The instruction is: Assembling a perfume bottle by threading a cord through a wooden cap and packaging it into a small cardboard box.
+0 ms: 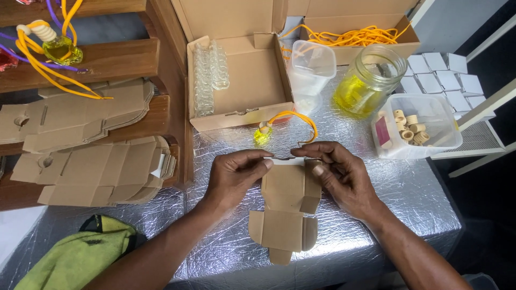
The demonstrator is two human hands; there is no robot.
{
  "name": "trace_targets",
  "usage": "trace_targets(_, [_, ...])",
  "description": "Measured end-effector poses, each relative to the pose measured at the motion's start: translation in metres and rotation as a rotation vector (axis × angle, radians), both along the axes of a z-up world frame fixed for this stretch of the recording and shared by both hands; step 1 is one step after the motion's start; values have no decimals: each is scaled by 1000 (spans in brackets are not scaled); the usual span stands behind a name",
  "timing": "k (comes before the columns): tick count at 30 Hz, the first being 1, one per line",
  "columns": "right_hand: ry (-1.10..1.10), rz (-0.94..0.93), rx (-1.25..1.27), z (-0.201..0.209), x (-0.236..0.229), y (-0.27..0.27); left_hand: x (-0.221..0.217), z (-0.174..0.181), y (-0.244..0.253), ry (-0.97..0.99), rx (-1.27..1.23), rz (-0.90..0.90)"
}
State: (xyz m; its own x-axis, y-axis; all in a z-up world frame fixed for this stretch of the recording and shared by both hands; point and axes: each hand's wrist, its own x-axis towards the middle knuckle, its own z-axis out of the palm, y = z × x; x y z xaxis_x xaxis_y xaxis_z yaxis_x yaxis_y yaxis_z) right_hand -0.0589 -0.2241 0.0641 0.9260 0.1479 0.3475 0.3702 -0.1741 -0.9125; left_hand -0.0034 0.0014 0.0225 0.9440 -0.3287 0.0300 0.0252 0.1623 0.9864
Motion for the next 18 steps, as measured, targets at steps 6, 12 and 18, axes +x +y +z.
trace_targets(6, [36,-27,85,13,-4,3,-5,12,-3,82,-19,85])
trace_targets(12, [72,-64,106,-9,1,-7,-7,12,-3,72,5,88])
trace_targets(18, [25,-80,31,-21,3,-11,-9,2,-5,-130,41,47])
